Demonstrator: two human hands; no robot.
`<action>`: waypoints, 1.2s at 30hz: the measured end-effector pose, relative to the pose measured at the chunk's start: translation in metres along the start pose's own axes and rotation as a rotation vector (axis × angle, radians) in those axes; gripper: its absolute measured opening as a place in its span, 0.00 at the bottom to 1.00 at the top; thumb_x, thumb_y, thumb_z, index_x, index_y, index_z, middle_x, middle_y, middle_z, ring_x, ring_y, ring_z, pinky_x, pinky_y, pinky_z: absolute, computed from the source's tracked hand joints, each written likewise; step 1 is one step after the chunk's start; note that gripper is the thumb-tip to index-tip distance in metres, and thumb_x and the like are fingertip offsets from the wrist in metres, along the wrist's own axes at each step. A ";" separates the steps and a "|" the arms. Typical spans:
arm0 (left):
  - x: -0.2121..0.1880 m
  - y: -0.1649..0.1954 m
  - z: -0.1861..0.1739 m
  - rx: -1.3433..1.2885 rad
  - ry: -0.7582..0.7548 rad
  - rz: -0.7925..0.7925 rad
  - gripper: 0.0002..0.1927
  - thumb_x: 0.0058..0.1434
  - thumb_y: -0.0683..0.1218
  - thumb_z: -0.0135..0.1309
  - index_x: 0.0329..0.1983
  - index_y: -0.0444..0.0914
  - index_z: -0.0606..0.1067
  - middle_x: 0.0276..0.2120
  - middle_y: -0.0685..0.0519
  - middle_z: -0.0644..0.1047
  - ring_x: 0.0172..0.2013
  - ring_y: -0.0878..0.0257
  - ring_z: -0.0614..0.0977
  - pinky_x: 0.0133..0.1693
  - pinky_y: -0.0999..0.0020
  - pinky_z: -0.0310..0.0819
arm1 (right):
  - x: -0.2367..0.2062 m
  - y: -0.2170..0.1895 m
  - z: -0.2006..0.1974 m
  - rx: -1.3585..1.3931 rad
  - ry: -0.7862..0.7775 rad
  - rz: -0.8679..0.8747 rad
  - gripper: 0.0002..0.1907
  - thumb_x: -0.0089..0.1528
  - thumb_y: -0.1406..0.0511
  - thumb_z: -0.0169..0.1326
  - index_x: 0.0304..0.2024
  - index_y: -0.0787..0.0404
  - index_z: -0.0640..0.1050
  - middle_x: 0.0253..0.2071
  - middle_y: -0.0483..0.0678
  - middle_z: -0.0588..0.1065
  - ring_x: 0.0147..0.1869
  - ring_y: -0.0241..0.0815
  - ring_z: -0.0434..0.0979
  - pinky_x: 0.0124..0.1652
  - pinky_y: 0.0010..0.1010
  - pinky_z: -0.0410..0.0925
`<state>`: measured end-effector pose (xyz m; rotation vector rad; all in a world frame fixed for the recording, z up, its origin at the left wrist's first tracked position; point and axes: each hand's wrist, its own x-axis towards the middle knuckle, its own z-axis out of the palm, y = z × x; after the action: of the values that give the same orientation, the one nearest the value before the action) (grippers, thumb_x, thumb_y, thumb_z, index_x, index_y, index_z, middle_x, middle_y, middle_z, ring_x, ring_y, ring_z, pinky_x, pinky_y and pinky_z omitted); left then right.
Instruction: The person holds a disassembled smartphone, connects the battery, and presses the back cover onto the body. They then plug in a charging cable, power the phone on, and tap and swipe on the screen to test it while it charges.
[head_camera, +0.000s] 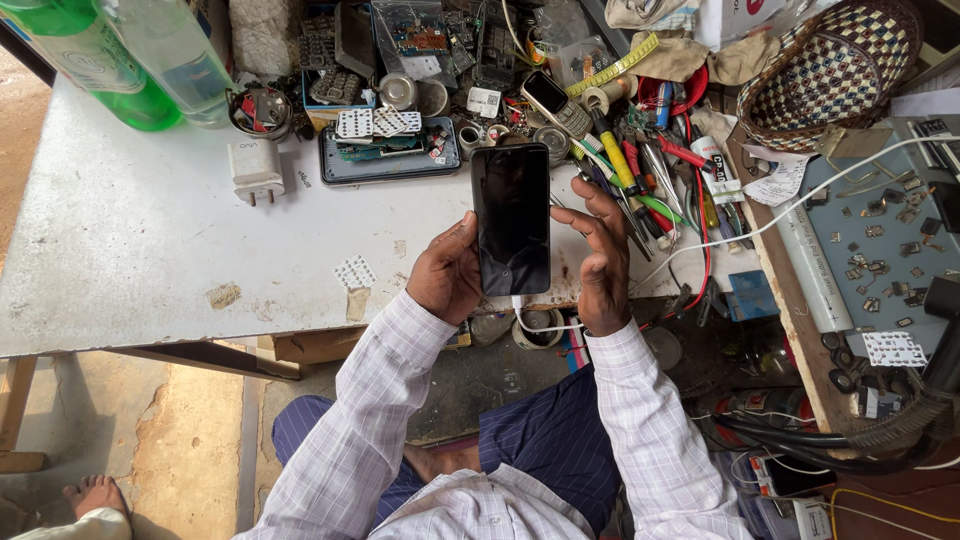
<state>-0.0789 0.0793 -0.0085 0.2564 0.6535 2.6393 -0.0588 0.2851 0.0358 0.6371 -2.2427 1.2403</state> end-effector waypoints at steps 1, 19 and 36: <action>0.000 0.000 0.000 0.006 -0.004 0.003 0.22 0.78 0.52 0.37 0.62 0.33 0.70 0.52 0.46 0.80 0.52 0.57 0.83 0.55 0.57 0.81 | 0.000 0.000 0.000 -0.001 0.001 -0.003 0.49 0.70 0.33 0.21 0.59 0.63 0.77 0.71 0.55 0.64 0.78 0.52 0.59 0.75 0.50 0.54; 0.000 0.000 0.001 -0.016 0.031 -0.006 0.22 0.76 0.53 0.39 0.63 0.34 0.69 0.53 0.46 0.80 0.52 0.57 0.83 0.55 0.58 0.82 | 0.000 0.008 0.005 0.032 0.000 -0.043 0.36 0.74 0.41 0.36 0.60 0.64 0.76 0.70 0.54 0.64 0.78 0.51 0.60 0.74 0.48 0.56; -0.001 0.008 -0.004 -0.227 -0.142 -0.170 0.36 0.75 0.66 0.36 0.70 0.33 0.64 0.59 0.38 0.75 0.56 0.47 0.81 0.55 0.46 0.80 | 0.003 0.014 0.005 0.048 -0.088 -0.057 0.24 0.73 0.50 0.47 0.60 0.61 0.75 0.70 0.54 0.66 0.78 0.54 0.63 0.74 0.49 0.57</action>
<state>-0.0822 0.0708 -0.0084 0.3032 0.3112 2.4766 -0.0702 0.2868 0.0261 0.7829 -2.2548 1.2637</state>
